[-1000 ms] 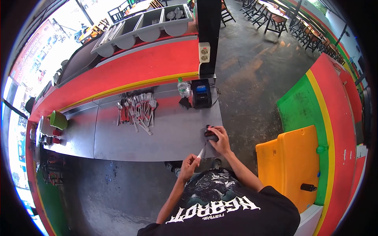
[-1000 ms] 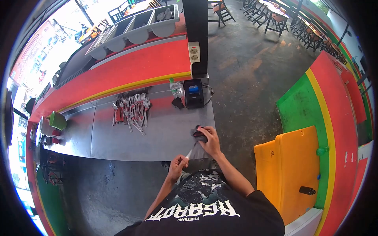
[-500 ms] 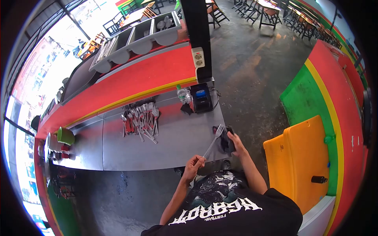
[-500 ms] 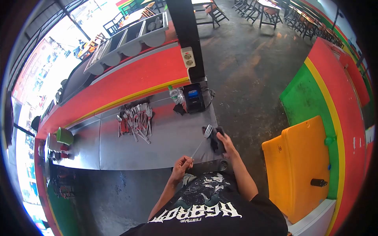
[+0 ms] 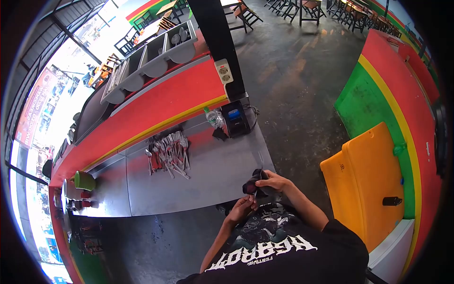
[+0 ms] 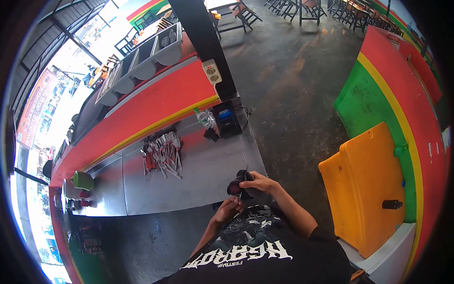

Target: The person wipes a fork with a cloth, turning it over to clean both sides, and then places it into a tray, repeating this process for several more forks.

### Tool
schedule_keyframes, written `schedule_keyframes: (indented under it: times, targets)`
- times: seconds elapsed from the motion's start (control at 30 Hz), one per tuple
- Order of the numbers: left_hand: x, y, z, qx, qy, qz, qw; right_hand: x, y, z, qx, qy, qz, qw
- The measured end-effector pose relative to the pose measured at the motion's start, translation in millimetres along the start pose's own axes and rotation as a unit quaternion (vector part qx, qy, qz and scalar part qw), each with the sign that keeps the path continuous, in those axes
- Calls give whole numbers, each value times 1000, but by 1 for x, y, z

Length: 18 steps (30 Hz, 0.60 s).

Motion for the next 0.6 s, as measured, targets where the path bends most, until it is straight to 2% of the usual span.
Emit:
schedule_keyframes:
  times: [0.07,0.17,0.27,0.37,0.47,0.5,0.6]
  targets:
    - [-3,-1,10,-91,-114,20,989,14,-1,-4,-44,38,22,998]
    - [-25,-6,10,-117,-381,-87,913,17,-8,-3,-89,109,40,989]
    - [-25,-10,19,-133,-399,-96,902,13,-10,1,-138,169,13,976]
    - [-25,-11,26,-165,-327,-90,926,5,-15,19,-213,165,40,962]
    - [-25,-12,28,-174,-218,-106,954,-8,-9,47,-276,1,-1,961]
    - [-27,-12,30,-189,-201,-107,955,-2,-2,57,-325,-23,3,945]
    - [-29,-8,39,-227,-167,-106,954,18,14,89,-454,21,182,872]
Point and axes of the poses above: each hand's wrist, its own y-axis away from the middle knuckle, its own z-axis out of the back of the hand, x = y × z, the point moved 9 cm from there along -y, towards the middle knuckle, and after that the axes turned 6 degrees about -x, right-handed, at the moved point
